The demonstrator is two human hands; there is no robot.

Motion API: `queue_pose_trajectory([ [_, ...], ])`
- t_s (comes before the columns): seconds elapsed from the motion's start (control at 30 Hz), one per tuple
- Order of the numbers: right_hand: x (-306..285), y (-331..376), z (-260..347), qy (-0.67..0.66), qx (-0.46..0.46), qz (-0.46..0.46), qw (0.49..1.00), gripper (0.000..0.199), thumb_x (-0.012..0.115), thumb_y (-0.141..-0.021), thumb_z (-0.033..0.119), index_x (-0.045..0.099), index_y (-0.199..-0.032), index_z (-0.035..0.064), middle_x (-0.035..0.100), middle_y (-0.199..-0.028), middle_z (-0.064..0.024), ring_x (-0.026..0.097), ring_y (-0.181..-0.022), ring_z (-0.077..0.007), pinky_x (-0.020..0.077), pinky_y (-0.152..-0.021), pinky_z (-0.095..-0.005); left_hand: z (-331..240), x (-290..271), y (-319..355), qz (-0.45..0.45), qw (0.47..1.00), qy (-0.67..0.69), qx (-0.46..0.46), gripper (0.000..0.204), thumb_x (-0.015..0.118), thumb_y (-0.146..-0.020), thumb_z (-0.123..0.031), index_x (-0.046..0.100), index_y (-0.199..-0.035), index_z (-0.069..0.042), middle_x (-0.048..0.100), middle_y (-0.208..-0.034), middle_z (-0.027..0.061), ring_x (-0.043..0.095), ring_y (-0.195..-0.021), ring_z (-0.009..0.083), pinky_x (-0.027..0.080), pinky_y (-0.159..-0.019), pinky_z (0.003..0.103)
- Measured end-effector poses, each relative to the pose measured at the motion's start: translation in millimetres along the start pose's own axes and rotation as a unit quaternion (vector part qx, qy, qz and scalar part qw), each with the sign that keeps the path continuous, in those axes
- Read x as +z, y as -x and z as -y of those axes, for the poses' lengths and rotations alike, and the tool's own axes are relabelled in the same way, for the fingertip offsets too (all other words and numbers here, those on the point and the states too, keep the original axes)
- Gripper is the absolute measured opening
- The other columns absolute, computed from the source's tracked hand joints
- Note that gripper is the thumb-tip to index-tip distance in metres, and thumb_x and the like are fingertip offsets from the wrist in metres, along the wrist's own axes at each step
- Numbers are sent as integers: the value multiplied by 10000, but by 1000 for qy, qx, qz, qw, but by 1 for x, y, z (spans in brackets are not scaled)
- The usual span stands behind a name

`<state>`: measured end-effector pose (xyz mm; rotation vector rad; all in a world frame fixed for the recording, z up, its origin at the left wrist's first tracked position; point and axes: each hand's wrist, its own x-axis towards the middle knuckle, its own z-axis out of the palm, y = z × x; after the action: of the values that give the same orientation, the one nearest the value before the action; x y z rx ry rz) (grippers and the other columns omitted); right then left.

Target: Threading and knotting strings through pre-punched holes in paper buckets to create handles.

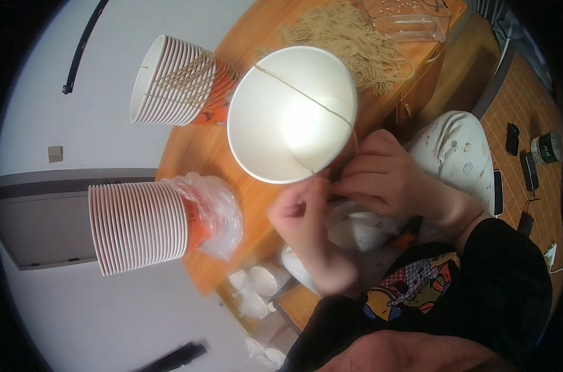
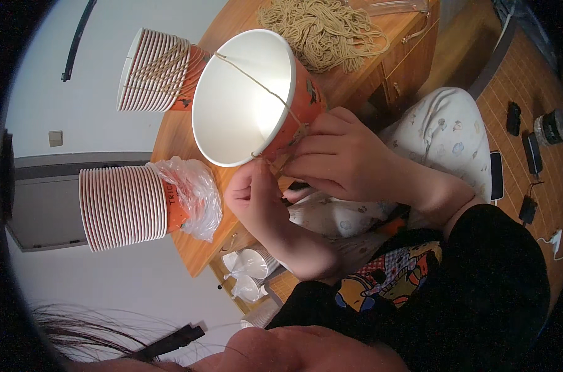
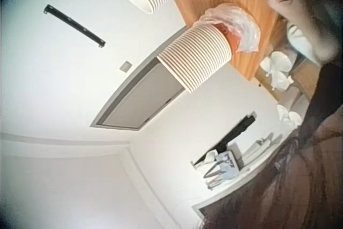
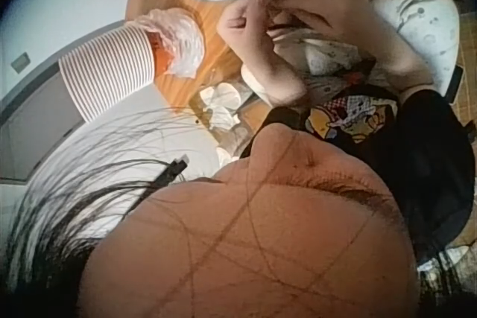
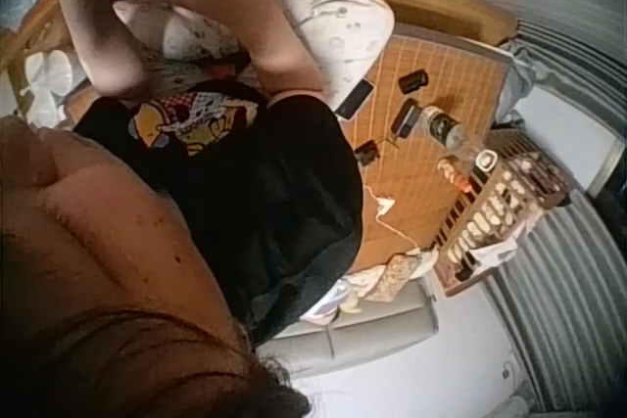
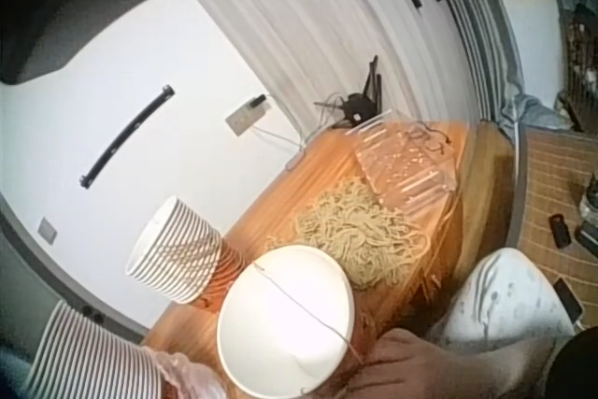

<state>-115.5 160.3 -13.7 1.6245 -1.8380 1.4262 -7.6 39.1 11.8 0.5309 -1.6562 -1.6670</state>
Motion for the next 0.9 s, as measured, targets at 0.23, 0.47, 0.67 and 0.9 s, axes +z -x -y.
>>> queue_pose_trajectory([
  [0.23, 2, 0, 1, 0, 3, -7, 1000, 158, 698, -739, 153, 686, -896, 159, 631, -885, 52, 534, -859, -176, 400, -792, -344, 4, -8, 2, 28, 998, -19, 50, 88, 672, -809, 67, 669, -891, 36, 631, -727, 4, 527, -638, 30, 413, -600, 165],
  [0.47, -3, -1, 1, -11, -12, 4, 1000, 165, 709, -729, 153, 686, -892, 165, 629, -882, 52, 538, -846, -179, 406, -793, -347, -4, -4, 2, -8, 998, -51, 28, 59, 664, -803, 73, 663, -859, 54, 633, -758, 13, 548, -680, 50, 433, -625, 174],
  [0.67, -2, -1, 0, -22, -22, -3, 1000, 165, 703, -728, 145, 704, -893, 162, 632, -867, 37, 538, -826, -198, 412, -787, -355, 2, -3, -1, -38, 993, -92, 65, 92, 659, -848, -44, 662, -781, 19, 662, -732, 47, 484, -556, 44, 358, -503, 180],
  [0.9, -3, -2, -4, -22, -8, -11, 1000, 172, 714, -721, 116, 712, -891, 143, 643, -849, 9, 537, -808, -225, 414, -774, -367, -1, -8, -5, -32, 986, -143, 77, 139, 652, -852, -41, 594, -731, -3, 586, -657, 11, 487, -580, 56, 362, -545, 186],
])
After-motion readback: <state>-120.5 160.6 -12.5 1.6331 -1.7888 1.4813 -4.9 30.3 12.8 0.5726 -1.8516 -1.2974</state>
